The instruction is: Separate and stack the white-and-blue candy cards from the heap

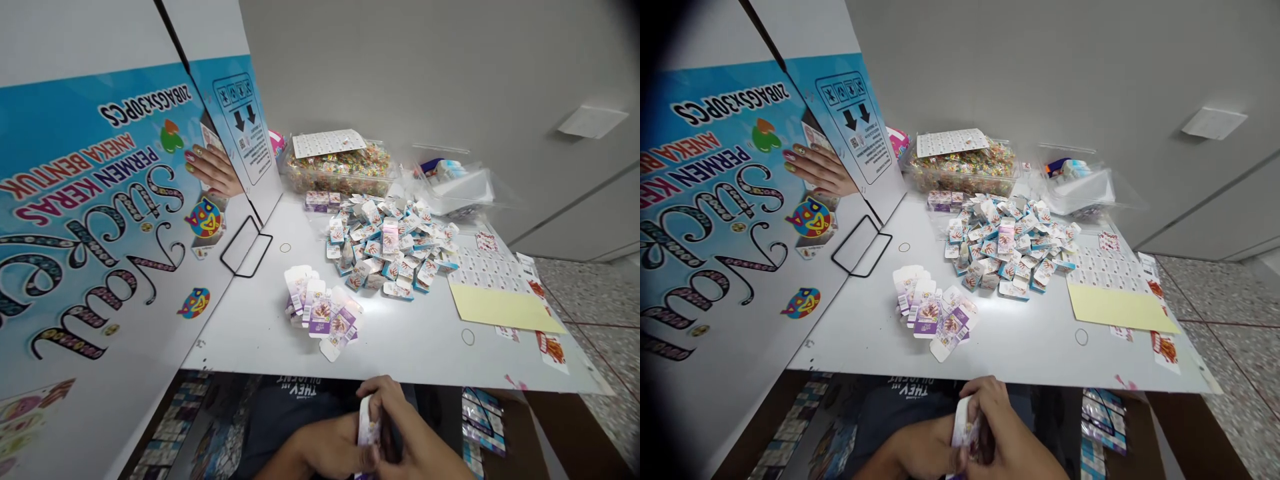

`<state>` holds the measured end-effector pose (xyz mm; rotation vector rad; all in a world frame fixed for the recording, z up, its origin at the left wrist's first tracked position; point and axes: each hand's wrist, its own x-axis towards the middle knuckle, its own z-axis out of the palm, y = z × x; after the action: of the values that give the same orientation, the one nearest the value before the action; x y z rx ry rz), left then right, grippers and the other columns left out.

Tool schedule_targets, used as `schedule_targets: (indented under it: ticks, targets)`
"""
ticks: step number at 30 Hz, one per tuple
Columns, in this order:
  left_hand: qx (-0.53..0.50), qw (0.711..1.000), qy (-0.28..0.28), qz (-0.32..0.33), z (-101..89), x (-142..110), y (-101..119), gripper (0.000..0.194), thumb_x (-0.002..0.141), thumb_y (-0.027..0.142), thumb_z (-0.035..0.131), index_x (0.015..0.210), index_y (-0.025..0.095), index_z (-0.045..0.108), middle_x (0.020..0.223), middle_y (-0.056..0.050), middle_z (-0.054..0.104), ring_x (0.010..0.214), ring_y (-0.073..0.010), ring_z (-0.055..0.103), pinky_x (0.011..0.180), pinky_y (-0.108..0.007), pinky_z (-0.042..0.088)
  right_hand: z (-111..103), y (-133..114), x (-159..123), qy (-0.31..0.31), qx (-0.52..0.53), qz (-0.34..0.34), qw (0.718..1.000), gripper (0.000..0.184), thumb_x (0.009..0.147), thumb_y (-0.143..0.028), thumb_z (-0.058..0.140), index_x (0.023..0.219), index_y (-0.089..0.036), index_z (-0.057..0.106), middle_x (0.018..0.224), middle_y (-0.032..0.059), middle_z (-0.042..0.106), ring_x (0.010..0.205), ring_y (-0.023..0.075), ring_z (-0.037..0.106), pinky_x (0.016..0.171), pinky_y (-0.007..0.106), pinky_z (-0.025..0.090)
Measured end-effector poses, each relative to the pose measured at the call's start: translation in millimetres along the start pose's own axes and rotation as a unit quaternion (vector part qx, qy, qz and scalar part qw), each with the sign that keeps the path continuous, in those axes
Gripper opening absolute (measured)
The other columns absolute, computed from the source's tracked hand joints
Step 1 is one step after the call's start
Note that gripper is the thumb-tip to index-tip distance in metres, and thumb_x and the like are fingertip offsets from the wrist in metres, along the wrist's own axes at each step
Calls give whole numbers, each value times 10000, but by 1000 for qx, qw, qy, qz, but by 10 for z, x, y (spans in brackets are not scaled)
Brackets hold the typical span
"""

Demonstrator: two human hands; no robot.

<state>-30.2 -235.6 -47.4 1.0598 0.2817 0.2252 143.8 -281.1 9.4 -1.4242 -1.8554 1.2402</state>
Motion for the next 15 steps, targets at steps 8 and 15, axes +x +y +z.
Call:
schedule_targets:
  ticks: [8,15]
  targets:
    - [-145,982,119,-8,118,180,-71,751,458,687,824,920,112,682,696,-61,650,627,-185,608,634,-303,489,-209,-108,44,-53,65,-6,996,58,876,-265,666,921,-250,700,1268,68,556,1204,235,519,1021,370,465]
    - [-165,934,312,-56,154,23,-219,638,706,673,697,1016,116,723,1013,-123,714,1029,-261,618,931,-349,464,-62,-31,22,-38,-26,-2,999,122,913,-186,567,1012,-226,627,1278,93,526,1258,239,456,1080,409,438]
